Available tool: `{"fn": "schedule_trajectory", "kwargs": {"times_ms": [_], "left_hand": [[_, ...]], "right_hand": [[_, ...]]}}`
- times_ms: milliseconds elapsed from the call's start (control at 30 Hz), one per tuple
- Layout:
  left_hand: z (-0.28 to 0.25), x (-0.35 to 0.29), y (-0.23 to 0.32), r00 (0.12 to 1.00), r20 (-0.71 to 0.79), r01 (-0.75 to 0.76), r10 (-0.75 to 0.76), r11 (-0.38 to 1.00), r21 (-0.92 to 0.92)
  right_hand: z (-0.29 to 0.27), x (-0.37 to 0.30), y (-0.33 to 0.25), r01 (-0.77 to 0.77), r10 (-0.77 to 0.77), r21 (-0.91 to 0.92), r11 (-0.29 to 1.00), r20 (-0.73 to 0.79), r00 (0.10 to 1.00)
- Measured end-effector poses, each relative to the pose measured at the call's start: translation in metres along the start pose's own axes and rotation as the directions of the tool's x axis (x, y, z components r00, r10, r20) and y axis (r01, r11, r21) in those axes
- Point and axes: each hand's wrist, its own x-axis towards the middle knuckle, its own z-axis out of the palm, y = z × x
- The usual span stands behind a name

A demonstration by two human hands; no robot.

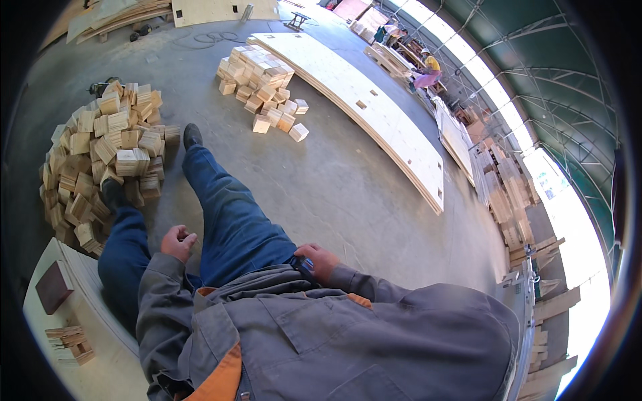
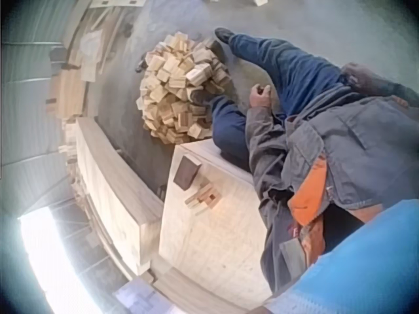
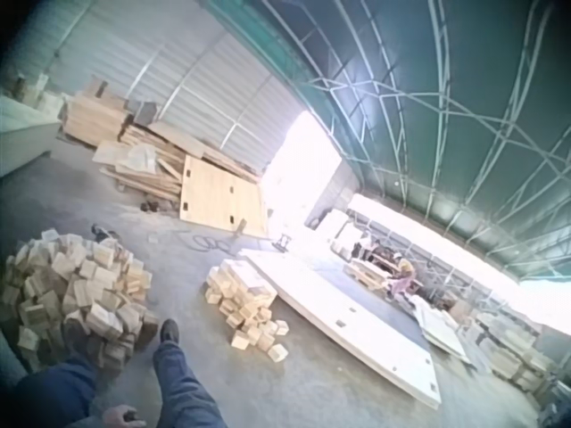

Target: The person sits on the floor and sands small wooden blocks one by one using a sanding block. They pick up a block, sand its surfaces, and place it into a separate pile, repeating this process throughout the clip.

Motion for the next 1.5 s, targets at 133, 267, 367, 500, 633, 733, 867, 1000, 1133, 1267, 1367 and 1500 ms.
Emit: {"fn": "schedule_trajectory", "kwargs": {"times_ms": [133, 267, 367, 500, 633, 733, 867, 1000, 1133, 1267, 1367, 1500], "left_hand": [[0.006, -0.004, 0.010, 1.000, -0.004, 0.006, -0.006, 1.000, -0.008], [0.001, -0.004, 0.003, 0.999, -0.024, -0.022, 0.023, 0.999, 0.034], [0.001, -0.007, 0.008, 1.000, -0.019, -0.012, 0.013, 1.000, 0.019], [0.005, -0.007, 0.008, 1.000, 0.002, -0.012, 0.012, 1.000, -0.003], [0.003, -0.013, 0.019, 1.000, -0.007, 0.024, -0.024, 1.000, -0.004], [0.003, -0.012, 0.015, 0.999, -0.002, 0.033, -0.033, 0.999, -0.005], [0.006, -0.012, 0.018, 0.999, 0.010, 0.048, -0.047, 0.999, -0.008], [0.004, -0.013, 0.020, 0.998, 0.012, 0.066, -0.066, 0.998, -0.004], [0.006, -0.014, 0.025, 0.997, 0.015, 0.073, -0.073, 0.997, -0.015], [0.003, -0.015, 0.023, 0.998, 0.016, 0.068, -0.068, 0.998, 0.003], [0.003, -0.023, 0.049, 0.994, 0.030, 0.105, -0.106, 0.994, 0.044], [0.000, -0.024, 0.048, 0.994, 0.036, 0.104, -0.107, 0.992, 0.077]], "right_hand": [[-0.015, -0.011, 0.022, 0.127, -0.134, 0.072, 0.989, 0.097, 0.986], [-0.039, -0.027, 0.017, -0.109, -0.049, 0.461, 0.881, 0.317, 0.947], [-0.054, -0.034, 0.010, -0.412, 0.168, 0.405, 0.816, 0.516, 0.840], [-0.036, -0.036, 0.029, -0.412, 0.206, 0.455, 0.790, 0.436, 0.876], [-0.031, -0.030, 0.033, -0.269, 0.116, 0.411, 0.871, 0.360, 0.926], [-0.030, -0.030, 0.036, -0.311, 0.122, 0.464, 0.829, 0.393, 0.912], [-0.027, -0.029, 0.047, -0.279, 0.058, 0.535, 0.797, 0.392, 0.918], [-0.024, -0.027, 0.039, -0.311, 0.119, 0.497, 0.810, 0.380, 0.917], [-0.020, -0.023, 0.033, -0.114, 0.020, 0.419, 0.901, 0.222, 0.975], [-0.023, -0.016, 0.011, 0.061, -0.097, 0.286, 0.956, 0.113, 0.989], [-0.017, -0.021, 0.014, 0.017, -0.032, 0.176, 0.984, 0.085, 0.996], [-0.010, -0.016, 0.018, 0.330, -0.343, -0.181, 0.927, -0.046, 0.938]]}}
